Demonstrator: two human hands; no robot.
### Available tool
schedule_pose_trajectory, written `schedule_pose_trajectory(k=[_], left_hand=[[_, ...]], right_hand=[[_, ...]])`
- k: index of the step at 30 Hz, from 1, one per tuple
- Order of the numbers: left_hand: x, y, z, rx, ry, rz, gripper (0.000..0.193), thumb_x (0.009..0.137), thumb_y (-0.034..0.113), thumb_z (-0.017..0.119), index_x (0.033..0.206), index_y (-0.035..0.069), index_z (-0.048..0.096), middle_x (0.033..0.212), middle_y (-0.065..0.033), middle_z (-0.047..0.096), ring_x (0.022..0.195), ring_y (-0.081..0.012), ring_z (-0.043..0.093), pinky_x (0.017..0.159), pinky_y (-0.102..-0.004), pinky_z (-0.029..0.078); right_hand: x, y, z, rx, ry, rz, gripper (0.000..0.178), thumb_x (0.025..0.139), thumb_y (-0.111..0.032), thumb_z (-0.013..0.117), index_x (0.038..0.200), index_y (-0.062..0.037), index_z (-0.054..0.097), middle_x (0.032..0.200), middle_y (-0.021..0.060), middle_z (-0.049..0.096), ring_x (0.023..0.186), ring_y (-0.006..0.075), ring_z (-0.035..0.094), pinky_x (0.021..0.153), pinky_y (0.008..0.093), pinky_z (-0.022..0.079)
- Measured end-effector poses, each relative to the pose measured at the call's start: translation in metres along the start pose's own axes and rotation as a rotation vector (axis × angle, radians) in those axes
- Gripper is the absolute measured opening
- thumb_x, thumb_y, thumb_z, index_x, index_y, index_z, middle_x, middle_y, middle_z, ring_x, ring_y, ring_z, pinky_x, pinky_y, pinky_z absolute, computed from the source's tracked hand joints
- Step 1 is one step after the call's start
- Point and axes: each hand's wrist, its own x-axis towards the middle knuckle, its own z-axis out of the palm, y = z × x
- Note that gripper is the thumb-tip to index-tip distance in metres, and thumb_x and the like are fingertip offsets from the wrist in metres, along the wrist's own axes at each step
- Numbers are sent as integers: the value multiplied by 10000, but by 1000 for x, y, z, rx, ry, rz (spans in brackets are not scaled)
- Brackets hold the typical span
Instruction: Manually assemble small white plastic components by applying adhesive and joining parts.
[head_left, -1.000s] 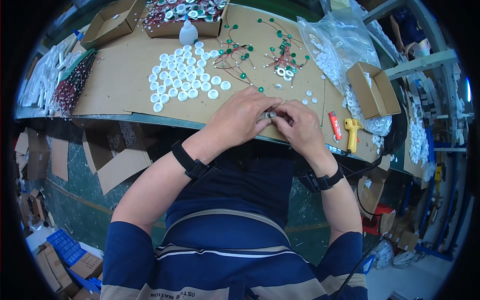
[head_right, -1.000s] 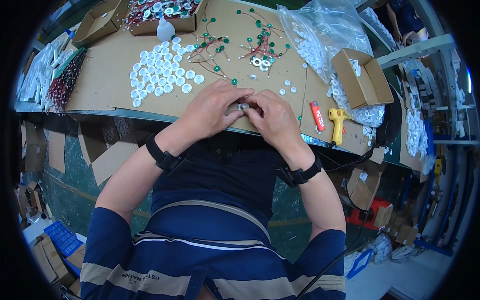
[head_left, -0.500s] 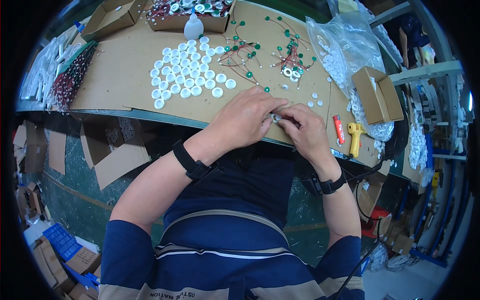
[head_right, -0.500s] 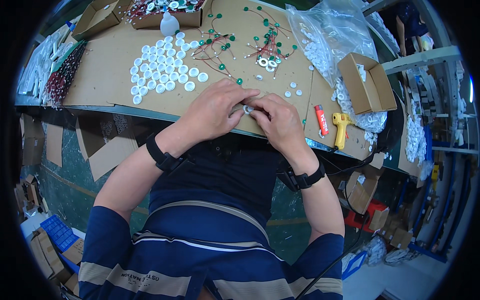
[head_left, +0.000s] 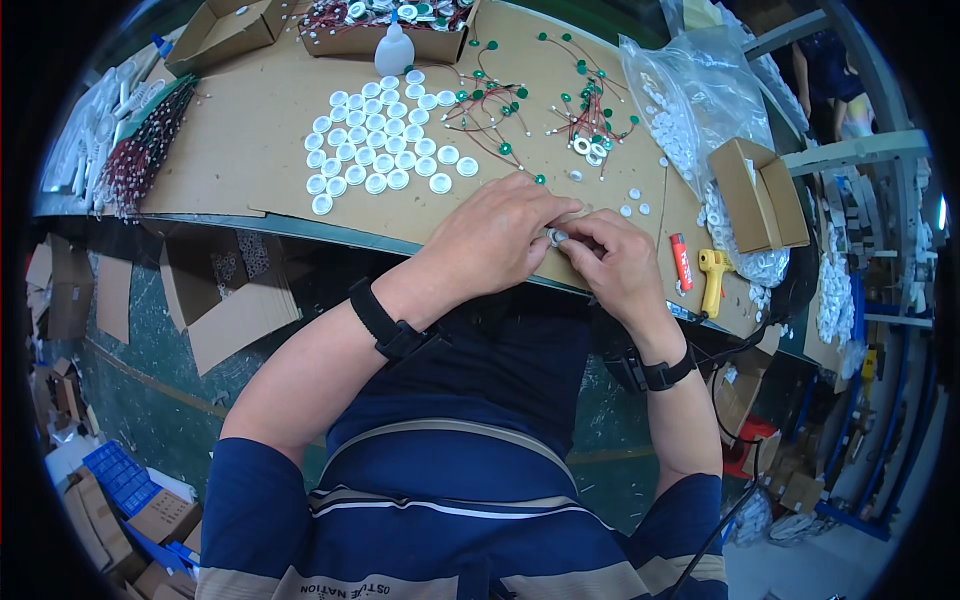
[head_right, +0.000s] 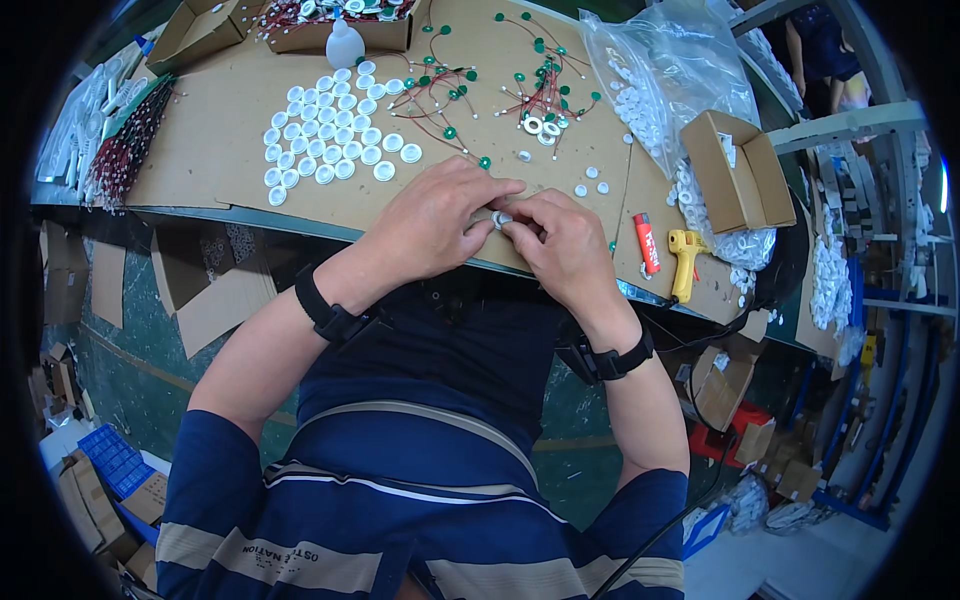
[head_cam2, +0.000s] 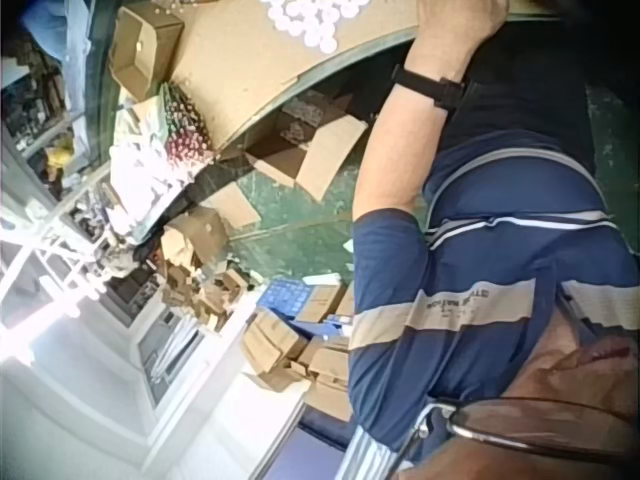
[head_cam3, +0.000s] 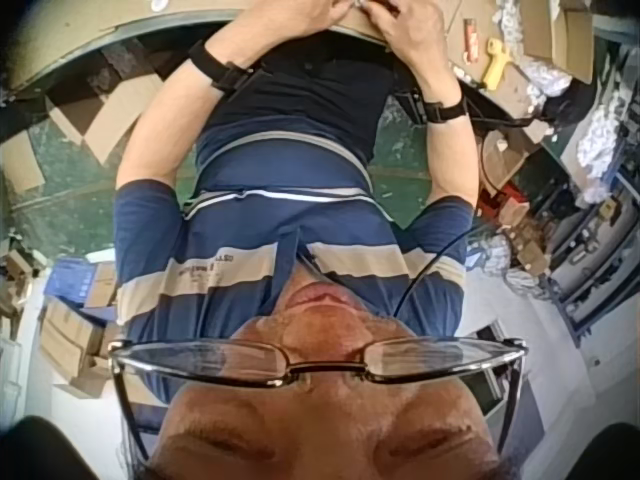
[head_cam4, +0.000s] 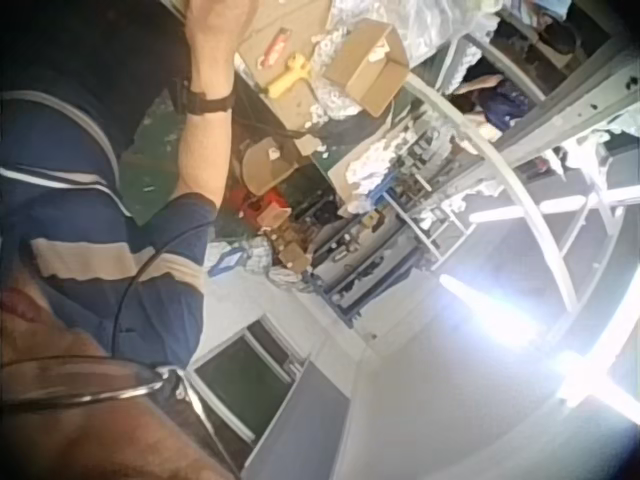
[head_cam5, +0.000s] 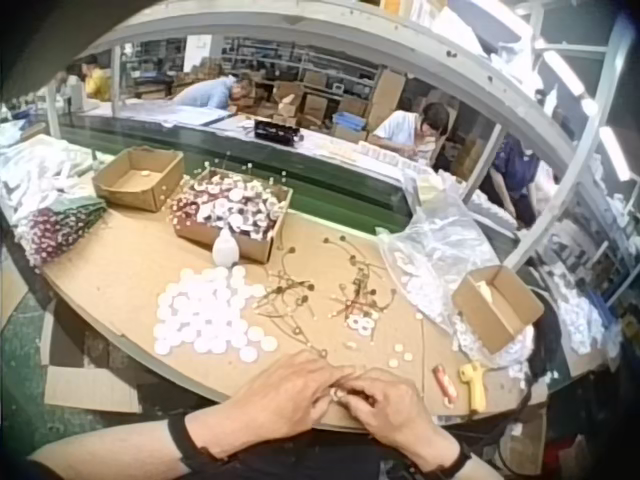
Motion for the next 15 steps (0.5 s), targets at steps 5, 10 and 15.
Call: schedule_pose_trajectory(k=[5, 10, 15], left_hand=[[0, -5, 4, 22, 63, 59, 550, 889, 11, 835, 1430, 89, 777, 1118, -107, 788, 1126, -342, 709, 1040, -469, 584], [-1, -5, 5, 26, 74, 63, 546, 890, 14, 834, 1428, 90, 780, 1118, -107, 788, 1124, -342, 708, 1040, -467, 585], [0, -3, 4, 28, 63, 53, 542, 892, 14, 834, 1427, 86, 780, 1118, -113, 781, 1126, -344, 707, 1045, -465, 584]], right_hand=[[1, -1, 2, -29, 9, 10, 176, 960, -58, 875, 1128, -6, 872, 1009, 114, 812, 799, 202, 751, 742, 336, 599], [3, -2, 3, -49, 13, 21, 153, 959, -61, 882, 1102, -5, 873, 980, 106, 805, 795, 189, 750, 737, 331, 598], [4, -6, 4, -5, 7, 86, 146, 959, -65, 888, 1088, 1, 871, 969, 101, 796, 797, 178, 752, 738, 327, 601]])
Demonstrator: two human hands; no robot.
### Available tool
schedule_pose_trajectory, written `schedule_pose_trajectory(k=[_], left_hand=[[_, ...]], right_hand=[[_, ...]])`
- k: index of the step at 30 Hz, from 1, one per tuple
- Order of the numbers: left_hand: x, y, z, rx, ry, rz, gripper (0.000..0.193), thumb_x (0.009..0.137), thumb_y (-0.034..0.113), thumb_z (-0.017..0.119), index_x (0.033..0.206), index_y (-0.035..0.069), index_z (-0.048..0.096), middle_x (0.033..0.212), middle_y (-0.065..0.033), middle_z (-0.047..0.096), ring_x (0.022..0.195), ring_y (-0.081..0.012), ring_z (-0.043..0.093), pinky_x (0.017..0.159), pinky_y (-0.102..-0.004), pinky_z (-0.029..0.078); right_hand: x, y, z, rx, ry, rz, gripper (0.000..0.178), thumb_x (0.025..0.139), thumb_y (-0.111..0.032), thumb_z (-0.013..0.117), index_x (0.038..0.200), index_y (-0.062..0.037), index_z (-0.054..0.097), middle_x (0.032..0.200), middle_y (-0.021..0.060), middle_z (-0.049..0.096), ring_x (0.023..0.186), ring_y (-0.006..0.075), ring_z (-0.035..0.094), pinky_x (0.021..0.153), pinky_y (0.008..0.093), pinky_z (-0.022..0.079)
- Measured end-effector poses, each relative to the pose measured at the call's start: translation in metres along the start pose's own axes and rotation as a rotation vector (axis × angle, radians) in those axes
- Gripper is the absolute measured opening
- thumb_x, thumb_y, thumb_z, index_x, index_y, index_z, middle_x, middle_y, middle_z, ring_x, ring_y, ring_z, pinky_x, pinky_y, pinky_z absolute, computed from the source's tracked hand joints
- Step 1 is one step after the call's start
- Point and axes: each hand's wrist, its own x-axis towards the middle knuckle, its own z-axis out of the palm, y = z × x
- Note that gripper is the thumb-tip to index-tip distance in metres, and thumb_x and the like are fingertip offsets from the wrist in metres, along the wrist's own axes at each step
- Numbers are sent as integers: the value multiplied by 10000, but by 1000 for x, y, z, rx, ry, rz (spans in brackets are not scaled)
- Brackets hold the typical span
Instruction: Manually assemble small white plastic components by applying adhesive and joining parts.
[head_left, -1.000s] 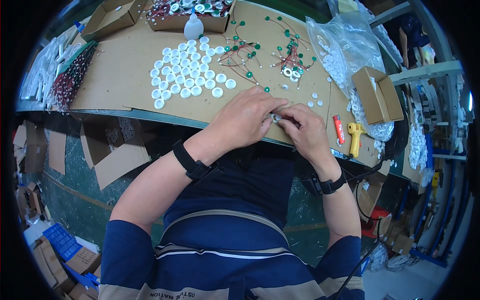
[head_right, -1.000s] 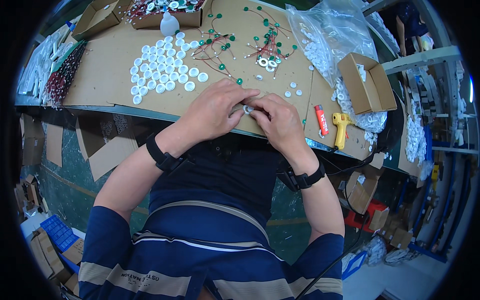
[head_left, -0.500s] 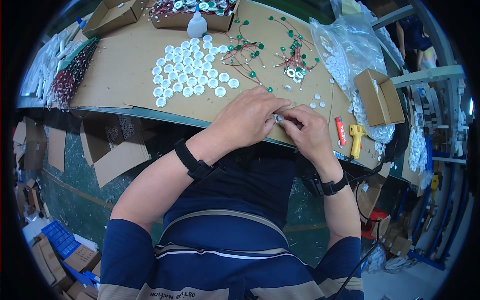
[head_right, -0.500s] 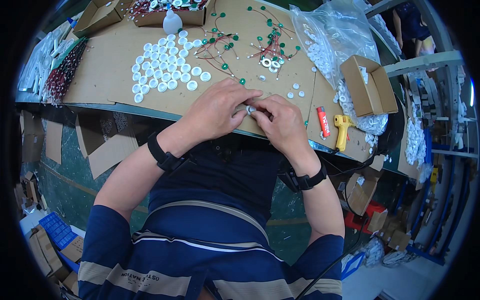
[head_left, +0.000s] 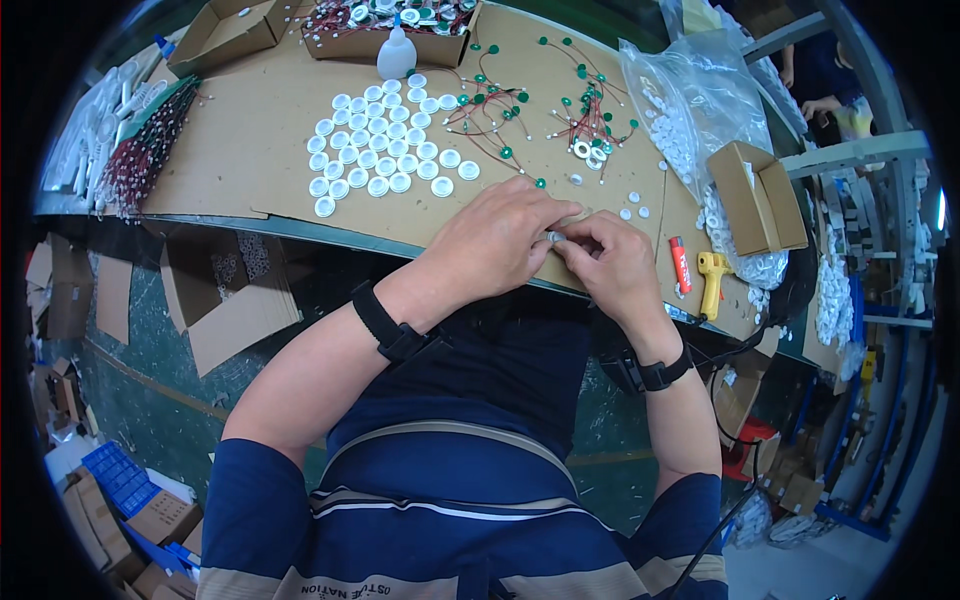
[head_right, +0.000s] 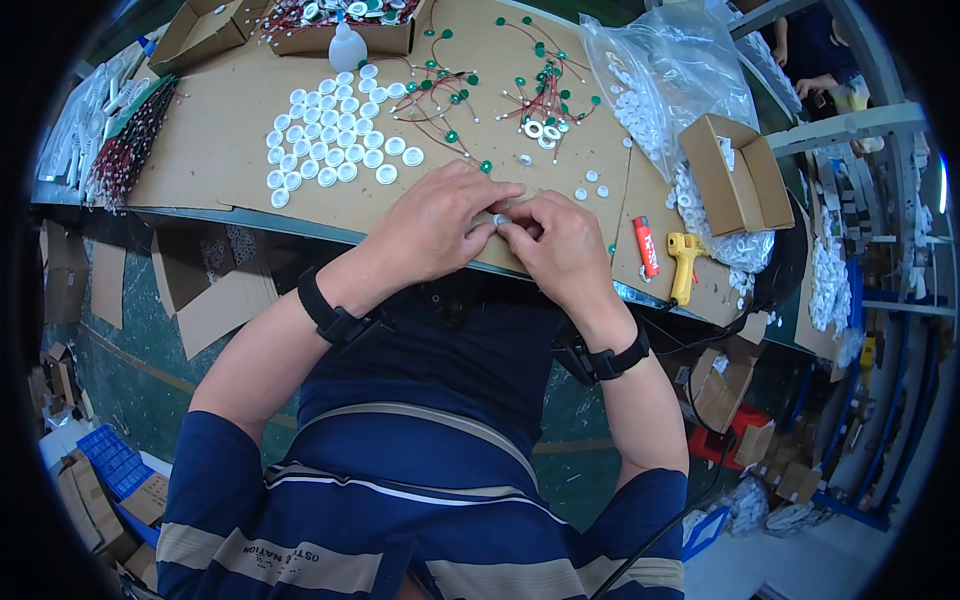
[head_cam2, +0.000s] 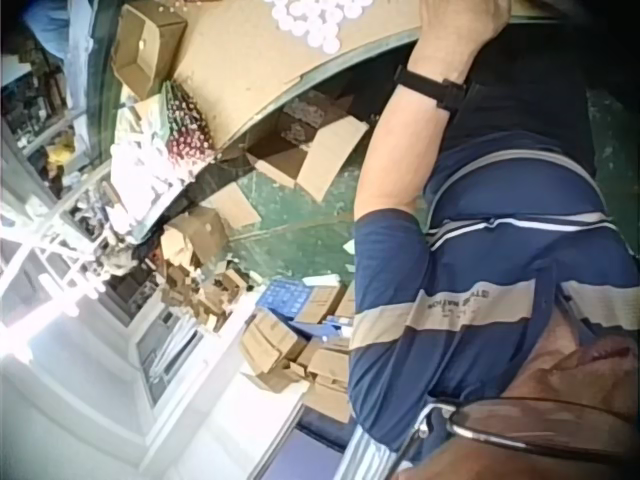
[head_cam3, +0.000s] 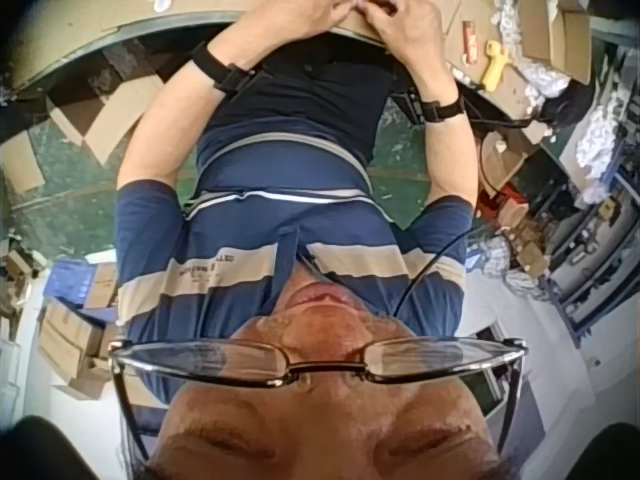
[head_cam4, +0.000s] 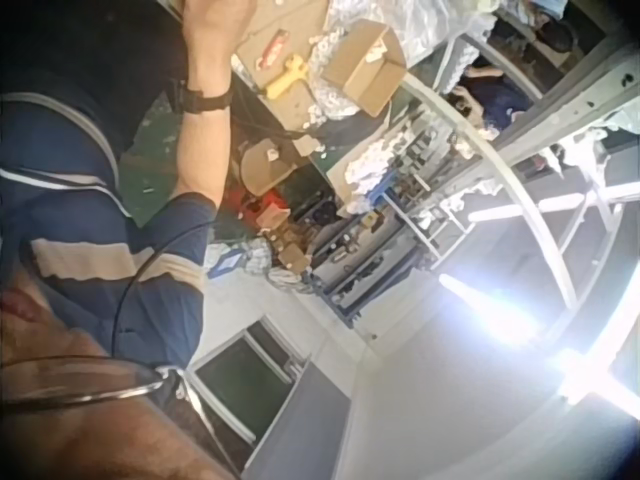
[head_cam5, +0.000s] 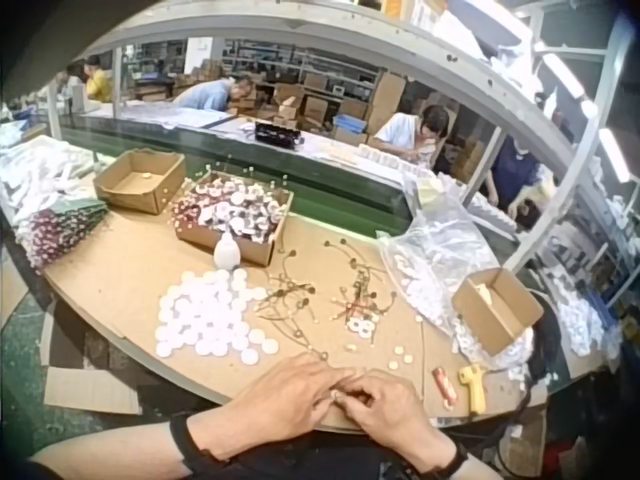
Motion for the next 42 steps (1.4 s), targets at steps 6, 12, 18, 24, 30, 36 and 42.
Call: schedule_pose_trajectory(k=[6, 12, 18, 24, 30, 36, 42], left_hand=[[-1, 0, 0, -2, -3, -11, 545, 893, 17, 836, 1430, 85, 777, 1121, -120, 773, 1129, -347, 704, 1049, -467, 582], [0, 0, 0, -5, 8, 5, 546, 891, 15, 836, 1429, 83, 775, 1120, -118, 774, 1126, -347, 704, 1045, -469, 581], [0, 0, 0, 1, 0, -1, 546, 890, 15, 840, 1428, 79, 774, 1115, -114, 778, 1127, -347, 707, 1046, -468, 580], [0, 0, 0, -13, -4, -4, 540, 898, 16, 841, 1431, 81, 774, 1120, -109, 784, 1131, -341, 710, 1056, -466, 578], [0, 1, -1, -12, -22, -24, 534, 907, 21, 843, 1433, 85, 778, 1133, -104, 788, 1146, -335, 711, 1079, -466, 572], [0, -1, 1, -24, -10, -16, 530, 908, 25, 837, 1432, 86, 783, 1136, -107, 785, 1145, -341, 708, 1083, -471, 569], [0, -1, 0, -17, -2, -10, 517, 908, 30, 829, 1421, 78, 789, 1132, -119, 784, 1139, -351, 708, 1082, -470, 569]], right_hand=[[0, 3, 2, 62, 6, 60, 147, 959, -76, 903, 1080, -1, 868, 973, 86, 792, 804, 153, 751, 746, 317, 605], [0, 5, 3, 67, 22, 61, 148, 961, -75, 906, 1082, -2, 862, 975, 81, 792, 810, 144, 751, 752, 309, 604], [-1, 9, 5, 77, 30, 63, 149, 955, -81, 888, 1084, -8, 871, 962, 102, 783, 775, 180, 748, 741, 341, 606], [-1, 4, 1, 39, 18, 27, 158, 949, -86, 880, 1087, -9, 875, 957, 123, 784, 769, 220, 756, 740, 371, 609], [1, 2, -4, -54, 3, -5, 142, 962, -79, 878, 1078, 2, 864, 955, 124, 807, 814, 210, 779, 753, 341, 615], [3, 1, -6, -87, -14, -60, 145, 957, -70, 865, 1085, 1, 866, 972, 140, 820, 826, 246, 790, 761, 359, 623], [5, -5, -6, -120, -16, -60, 153, 955, -64, 864, 1093, 2, 865, 977, 146, 820, 837, 258, 798, 771, 365, 629]])
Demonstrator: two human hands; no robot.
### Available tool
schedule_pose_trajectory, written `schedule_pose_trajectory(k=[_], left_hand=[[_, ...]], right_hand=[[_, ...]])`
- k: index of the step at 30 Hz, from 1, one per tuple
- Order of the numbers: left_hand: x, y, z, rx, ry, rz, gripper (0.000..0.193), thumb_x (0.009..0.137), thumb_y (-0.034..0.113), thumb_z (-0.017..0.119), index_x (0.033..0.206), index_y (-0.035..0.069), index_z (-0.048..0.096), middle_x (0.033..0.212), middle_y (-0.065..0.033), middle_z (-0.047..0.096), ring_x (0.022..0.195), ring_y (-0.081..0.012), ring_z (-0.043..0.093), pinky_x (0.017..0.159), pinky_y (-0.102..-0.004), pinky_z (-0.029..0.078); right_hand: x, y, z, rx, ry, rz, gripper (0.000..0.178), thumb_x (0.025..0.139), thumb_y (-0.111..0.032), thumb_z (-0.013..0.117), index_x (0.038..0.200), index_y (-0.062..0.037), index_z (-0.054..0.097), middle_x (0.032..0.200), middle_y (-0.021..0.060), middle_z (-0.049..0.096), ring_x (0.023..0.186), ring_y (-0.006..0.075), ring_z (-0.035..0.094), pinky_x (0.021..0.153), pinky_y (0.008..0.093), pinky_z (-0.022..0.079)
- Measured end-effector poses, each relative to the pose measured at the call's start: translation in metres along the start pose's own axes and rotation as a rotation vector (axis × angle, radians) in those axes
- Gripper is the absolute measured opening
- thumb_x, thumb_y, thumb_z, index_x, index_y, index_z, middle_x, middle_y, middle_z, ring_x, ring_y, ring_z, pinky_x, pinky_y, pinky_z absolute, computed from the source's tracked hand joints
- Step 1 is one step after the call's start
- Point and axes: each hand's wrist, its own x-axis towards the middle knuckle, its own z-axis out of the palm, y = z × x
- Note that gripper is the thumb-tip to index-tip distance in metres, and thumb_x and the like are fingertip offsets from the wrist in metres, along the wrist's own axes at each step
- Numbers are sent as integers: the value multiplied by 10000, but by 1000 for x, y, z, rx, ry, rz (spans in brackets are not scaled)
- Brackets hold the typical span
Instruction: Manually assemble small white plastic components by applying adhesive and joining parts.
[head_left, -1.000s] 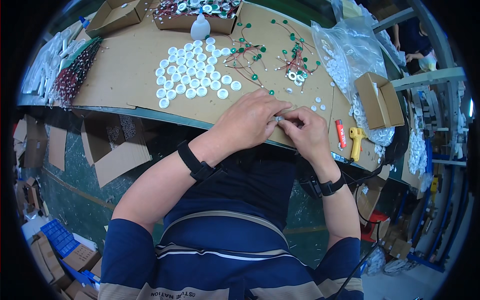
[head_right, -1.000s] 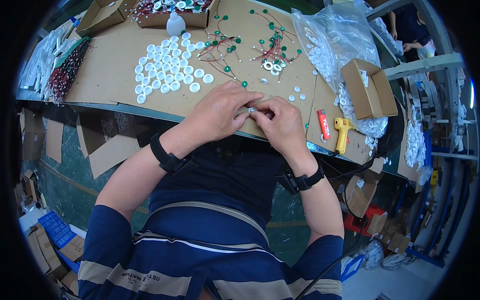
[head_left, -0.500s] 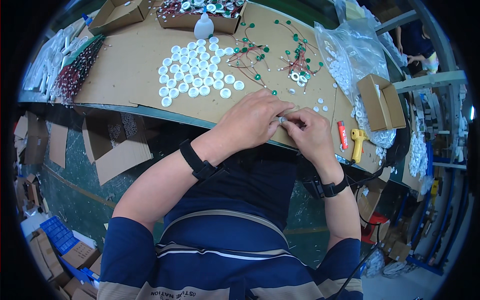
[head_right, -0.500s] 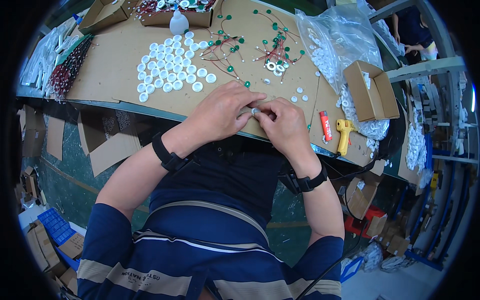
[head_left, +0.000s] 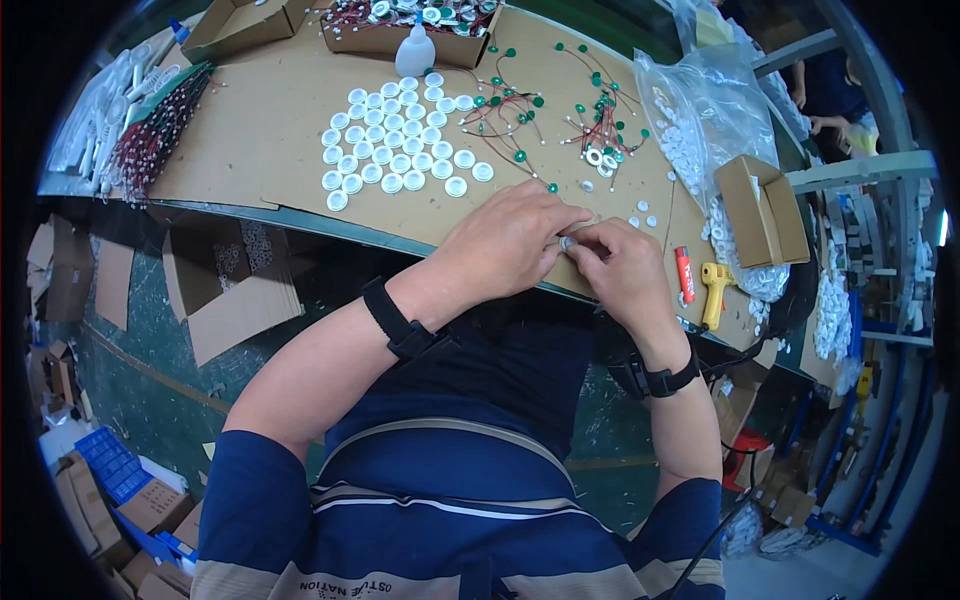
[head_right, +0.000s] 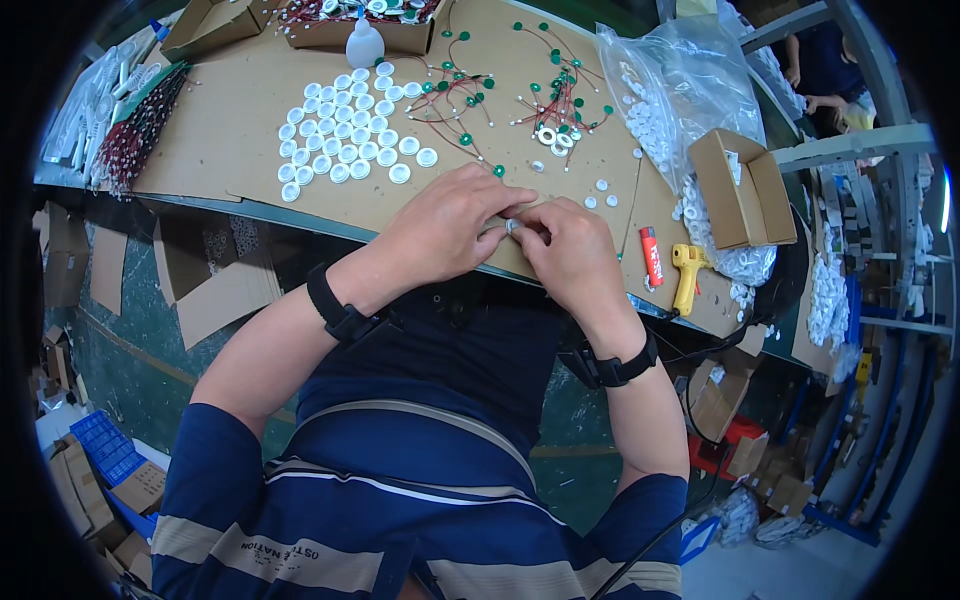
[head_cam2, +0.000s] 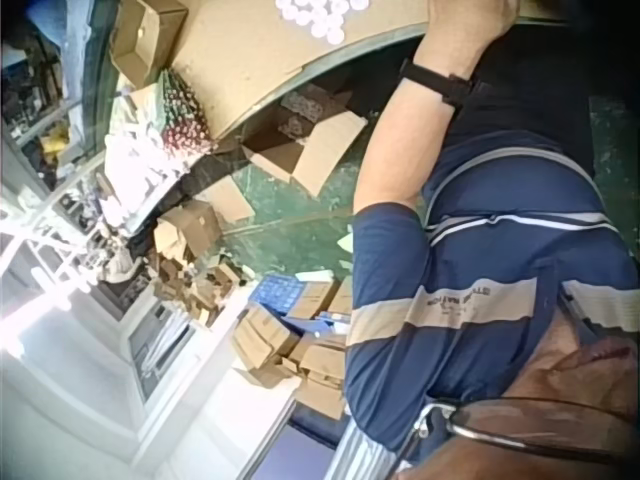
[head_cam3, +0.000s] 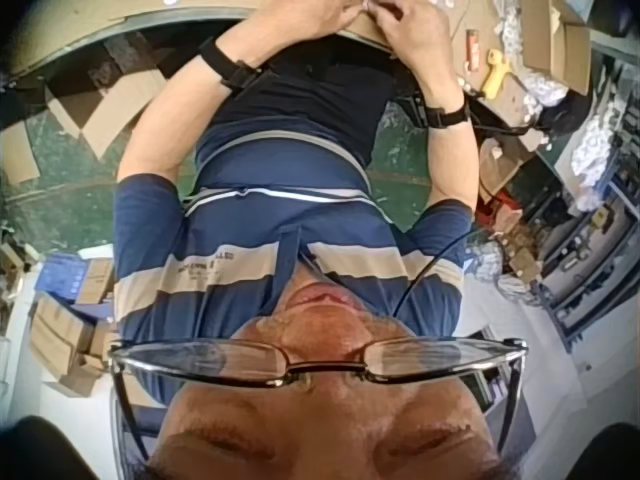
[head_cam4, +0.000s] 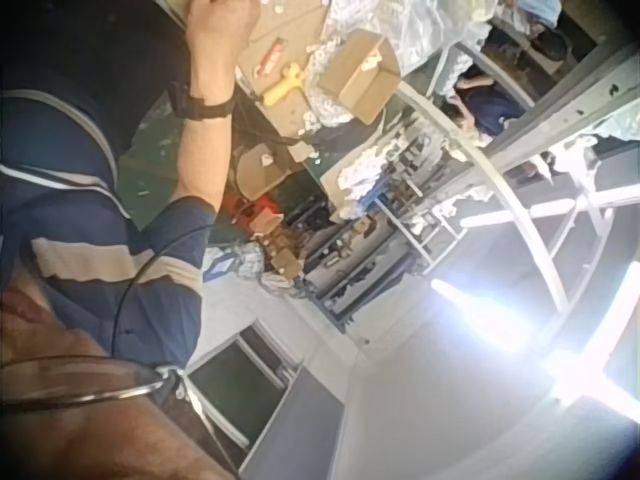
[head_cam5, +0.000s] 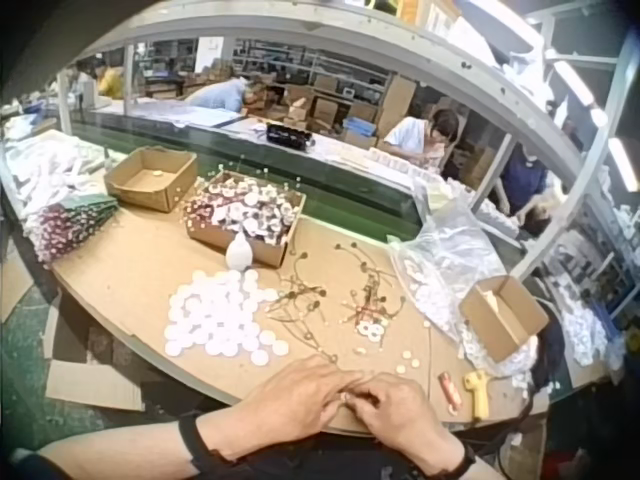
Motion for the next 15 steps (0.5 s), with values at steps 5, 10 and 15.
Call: schedule_pose_trajectory(k=[5, 10, 15], left_hand=[[-1, 2, -3, -22, -43, -36, 459, 950, 29, 780, 1408, 50, 778, 1161, -122, 797, 1199, -350, 688, 1111, -485, 558], [0, 2, -2, -30, -41, -24, 453, 947, 30, 786, 1399, 52, 786, 1163, -122, 799, 1192, -351, 690, 1107, -485, 561], [0, 1, 0, -12, -12, -6, 481, 923, 33, 830, 1401, 71, 788, 1122, -114, 788, 1143, -342, 710, 1072, -470, 572]], right_hand=[[-1, -4, 2, 106, -12, 127, 153, 966, -79, 876, 1094, 4, 865, 977, 130, 823, 846, 219, 800, 774, 348, 626], [-6, 5, 8, 136, 9, 145, 161, 971, -88, 884, 1103, 4, 868, 965, 106, 820, 843, 182, 787, 771, 326, 617], [-9, 7, 13, 207, 48, 182, 182, 964, -91, 891, 1126, -8, 879, 964, 105, 818, 829, 198, 776, 767, 340, 610]])
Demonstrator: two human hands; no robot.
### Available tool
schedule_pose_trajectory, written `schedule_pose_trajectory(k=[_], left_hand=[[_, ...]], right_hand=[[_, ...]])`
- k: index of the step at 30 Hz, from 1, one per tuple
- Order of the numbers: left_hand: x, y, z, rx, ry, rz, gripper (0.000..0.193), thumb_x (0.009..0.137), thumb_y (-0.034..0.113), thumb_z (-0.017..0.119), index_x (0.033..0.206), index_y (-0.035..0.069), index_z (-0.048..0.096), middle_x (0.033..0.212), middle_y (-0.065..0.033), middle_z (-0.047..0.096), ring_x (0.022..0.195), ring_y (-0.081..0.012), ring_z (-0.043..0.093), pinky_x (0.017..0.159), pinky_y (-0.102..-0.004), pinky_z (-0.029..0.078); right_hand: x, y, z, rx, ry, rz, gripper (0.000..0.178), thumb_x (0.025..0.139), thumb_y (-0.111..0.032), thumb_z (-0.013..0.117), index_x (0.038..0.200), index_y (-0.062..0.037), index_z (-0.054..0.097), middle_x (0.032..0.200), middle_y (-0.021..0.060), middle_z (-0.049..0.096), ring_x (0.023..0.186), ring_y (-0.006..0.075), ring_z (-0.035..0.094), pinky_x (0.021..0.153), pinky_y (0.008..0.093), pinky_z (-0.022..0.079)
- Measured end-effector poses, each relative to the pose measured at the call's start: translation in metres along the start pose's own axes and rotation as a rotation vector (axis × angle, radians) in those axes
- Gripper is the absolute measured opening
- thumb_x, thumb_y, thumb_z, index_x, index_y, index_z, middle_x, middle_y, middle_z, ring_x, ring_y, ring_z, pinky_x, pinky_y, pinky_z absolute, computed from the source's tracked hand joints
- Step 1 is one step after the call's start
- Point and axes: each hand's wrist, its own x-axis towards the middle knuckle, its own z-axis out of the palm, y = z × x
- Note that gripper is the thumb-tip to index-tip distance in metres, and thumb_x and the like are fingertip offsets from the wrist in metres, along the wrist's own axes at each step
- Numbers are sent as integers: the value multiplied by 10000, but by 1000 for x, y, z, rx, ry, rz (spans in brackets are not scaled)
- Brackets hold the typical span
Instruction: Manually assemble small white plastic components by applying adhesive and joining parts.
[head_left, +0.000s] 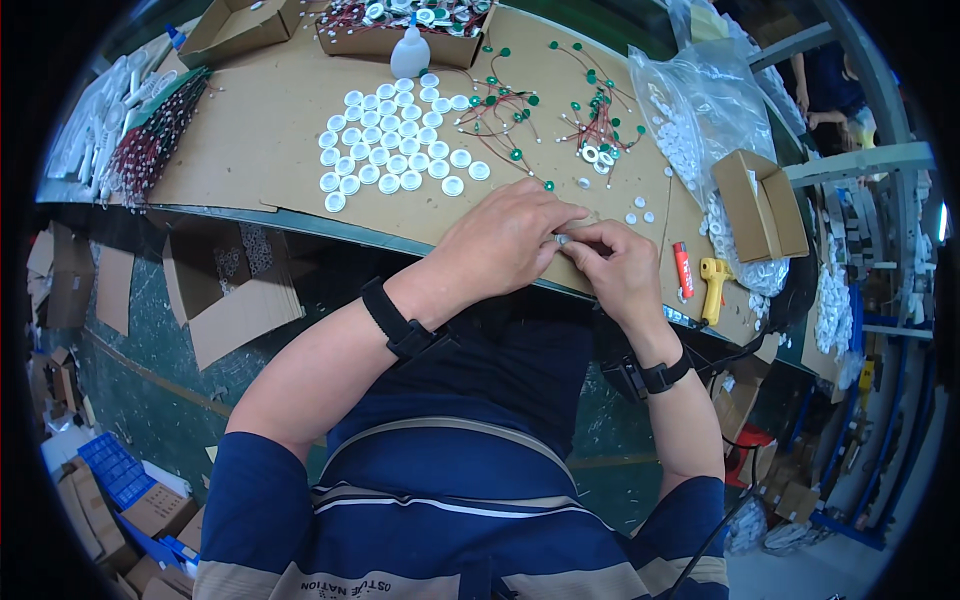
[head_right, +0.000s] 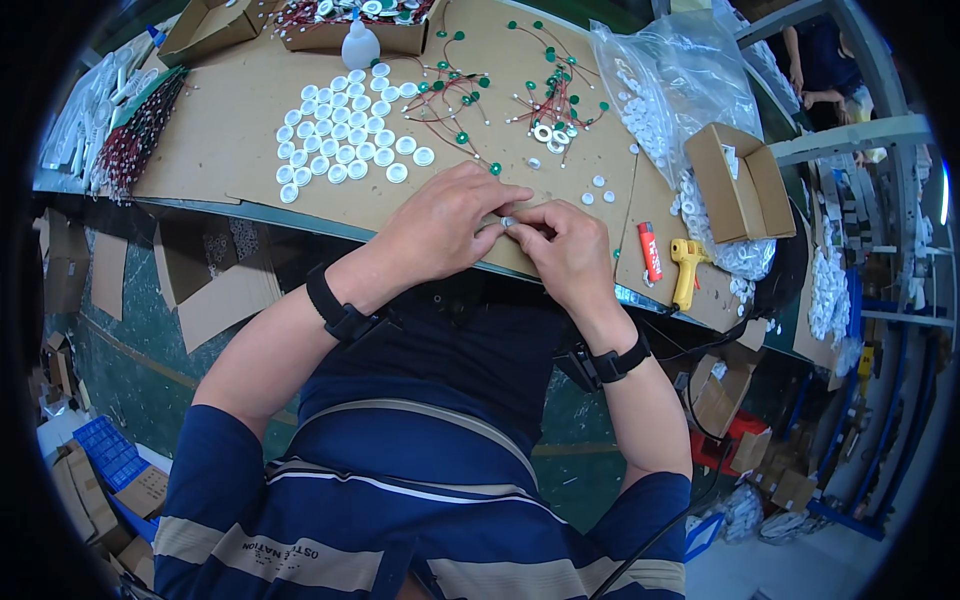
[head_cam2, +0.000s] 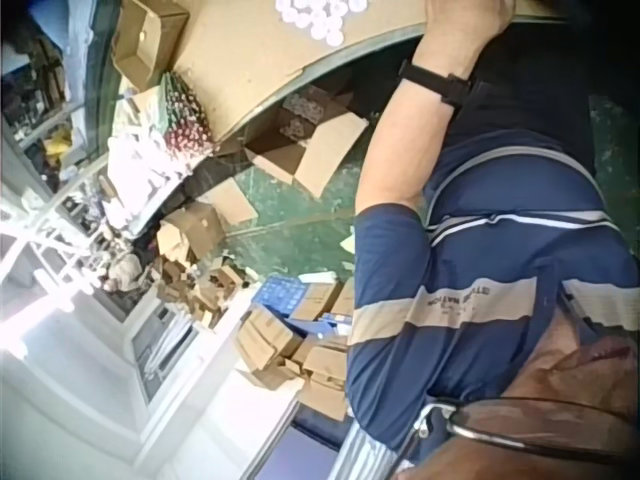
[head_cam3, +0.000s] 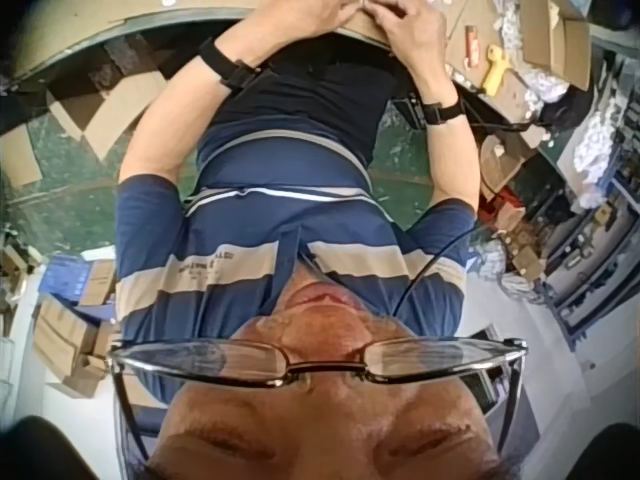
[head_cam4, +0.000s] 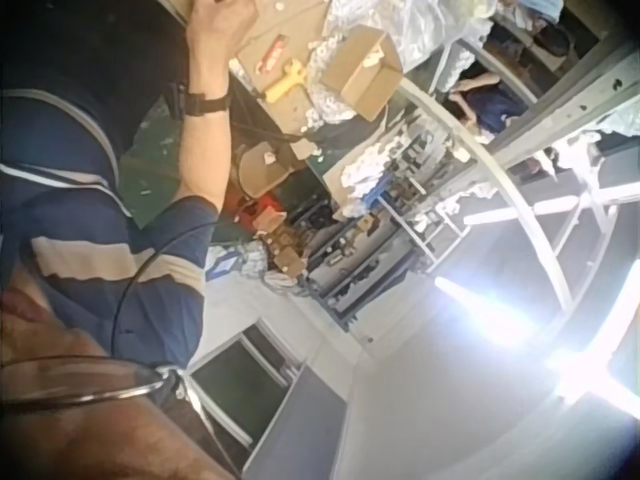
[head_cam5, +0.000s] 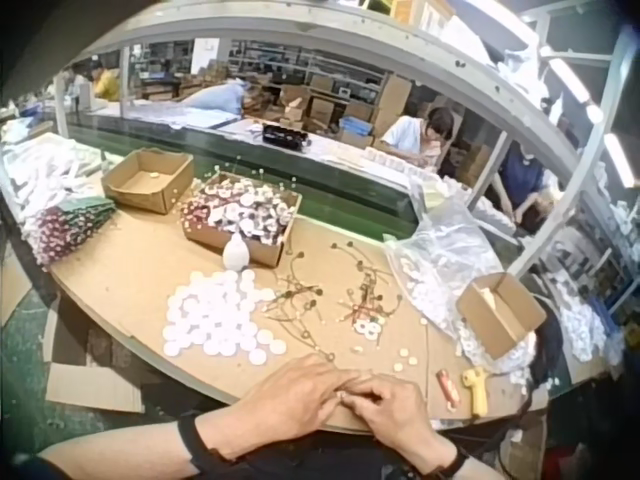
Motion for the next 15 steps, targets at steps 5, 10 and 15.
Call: schedule_pose_trajectory(k=[5, 10, 15], left_hand=[[-1, -1, 0, 22, 16, -12, 493, 912, 30, 848, 1398, 83, 785, 1101, -106, 780, 1120, -334, 717, 1059, -456, 579], [-1, 0, 2, 10, 19, -2, 499, 911, 31, 850, 1402, 87, 784, 1101, -100, 777, 1121, -331, 714, 1059, -453, 580], [-1, 0, 2, 34, 22, -1, 505, 909, 34, 852, 1406, 87, 781, 1105, -96, 781, 1121, -330, 711, 1060, -453, 580]], right_hand=[[1, 1, -1, -16, 12, -85, 193, 961, -100, 884, 1136, -20, 886, 967, 137, 819, 821, 277, 786, 769, 382, 618], [-2, 4, 1, -87, 37, -221, 173, 958, -51, 868, 1123, -6, 888, 960, 113, 816, 825, 221, 759, 766, 348, 592], [-4, 5, 3, -23, 65, -157, 166, 965, -47, 856, 1123, -10, 889, 970, 121, 819, 839, 232, 764, 776, 352, 595]])
